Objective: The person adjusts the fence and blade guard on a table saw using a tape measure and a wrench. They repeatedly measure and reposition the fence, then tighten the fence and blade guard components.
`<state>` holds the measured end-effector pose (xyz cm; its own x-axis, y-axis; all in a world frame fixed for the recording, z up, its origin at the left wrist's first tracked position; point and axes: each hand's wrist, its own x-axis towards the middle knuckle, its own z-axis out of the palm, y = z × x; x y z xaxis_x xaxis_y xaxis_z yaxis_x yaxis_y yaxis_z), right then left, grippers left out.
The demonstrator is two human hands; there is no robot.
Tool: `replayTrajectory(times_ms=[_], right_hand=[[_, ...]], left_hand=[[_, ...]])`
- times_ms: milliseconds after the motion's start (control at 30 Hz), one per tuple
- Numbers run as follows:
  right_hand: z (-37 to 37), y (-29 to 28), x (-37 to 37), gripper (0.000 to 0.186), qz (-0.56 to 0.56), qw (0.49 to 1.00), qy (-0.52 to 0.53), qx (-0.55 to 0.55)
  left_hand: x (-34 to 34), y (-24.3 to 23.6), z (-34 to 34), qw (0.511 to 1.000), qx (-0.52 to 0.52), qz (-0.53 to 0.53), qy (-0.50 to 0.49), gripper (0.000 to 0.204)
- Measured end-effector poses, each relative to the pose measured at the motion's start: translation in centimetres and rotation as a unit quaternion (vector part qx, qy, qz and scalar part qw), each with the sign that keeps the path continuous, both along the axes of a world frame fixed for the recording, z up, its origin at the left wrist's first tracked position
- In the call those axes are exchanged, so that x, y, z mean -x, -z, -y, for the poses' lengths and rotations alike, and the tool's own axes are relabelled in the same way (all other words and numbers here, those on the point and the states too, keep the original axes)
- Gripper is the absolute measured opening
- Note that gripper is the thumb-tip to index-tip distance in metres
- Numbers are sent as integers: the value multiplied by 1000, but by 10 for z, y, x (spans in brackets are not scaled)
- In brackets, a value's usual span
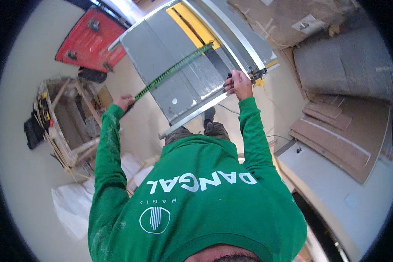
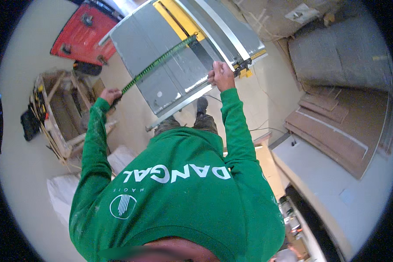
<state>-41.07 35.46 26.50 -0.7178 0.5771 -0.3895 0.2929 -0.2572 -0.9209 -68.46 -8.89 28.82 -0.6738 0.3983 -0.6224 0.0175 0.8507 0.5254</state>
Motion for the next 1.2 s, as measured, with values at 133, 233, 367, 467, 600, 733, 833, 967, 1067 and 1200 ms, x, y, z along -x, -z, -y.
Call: replayTrajectory(times_ms=[133,233,367,467,600,733,833,967,1067,1200], right_hand=[[-8,29,-23,29,85,996,-20,-2],[-11,42,-34,22,68,997,-23,4],[-13,51,-39,19,41,998,-39,-23],[-15,54,-39,19,37,998,-45,-18],[-17,54,-39,17,44,998,-49,-13],[-18,53,-38,15,43,998,-50,1],[-19,53,-38,15,34,998,-53,-4],[-20,58,-38,15,27,998,-55,8],[-21,61,-38,16,34,997,-65,-5],[-22,62,-37,17,34,996,-75,-19]], left_hand=[[14,18,-12,999,-22,-24,-43,23],[27,28,-32,997,-23,-79,-2,24],[39,34,-53,998,-2,-68,-11,27],[45,35,-65,997,-14,-73,-2,27],[50,41,-76,989,-2,-146,27,27],[59,46,-74,993,4,-113,31,29],[61,41,-57,996,-7,-81,26,30],[55,25,-27,997,-14,-77,14,31],[50,16,-17,998,-10,-55,-14,30],[54,22,-22,998,9,-57,4,28]])
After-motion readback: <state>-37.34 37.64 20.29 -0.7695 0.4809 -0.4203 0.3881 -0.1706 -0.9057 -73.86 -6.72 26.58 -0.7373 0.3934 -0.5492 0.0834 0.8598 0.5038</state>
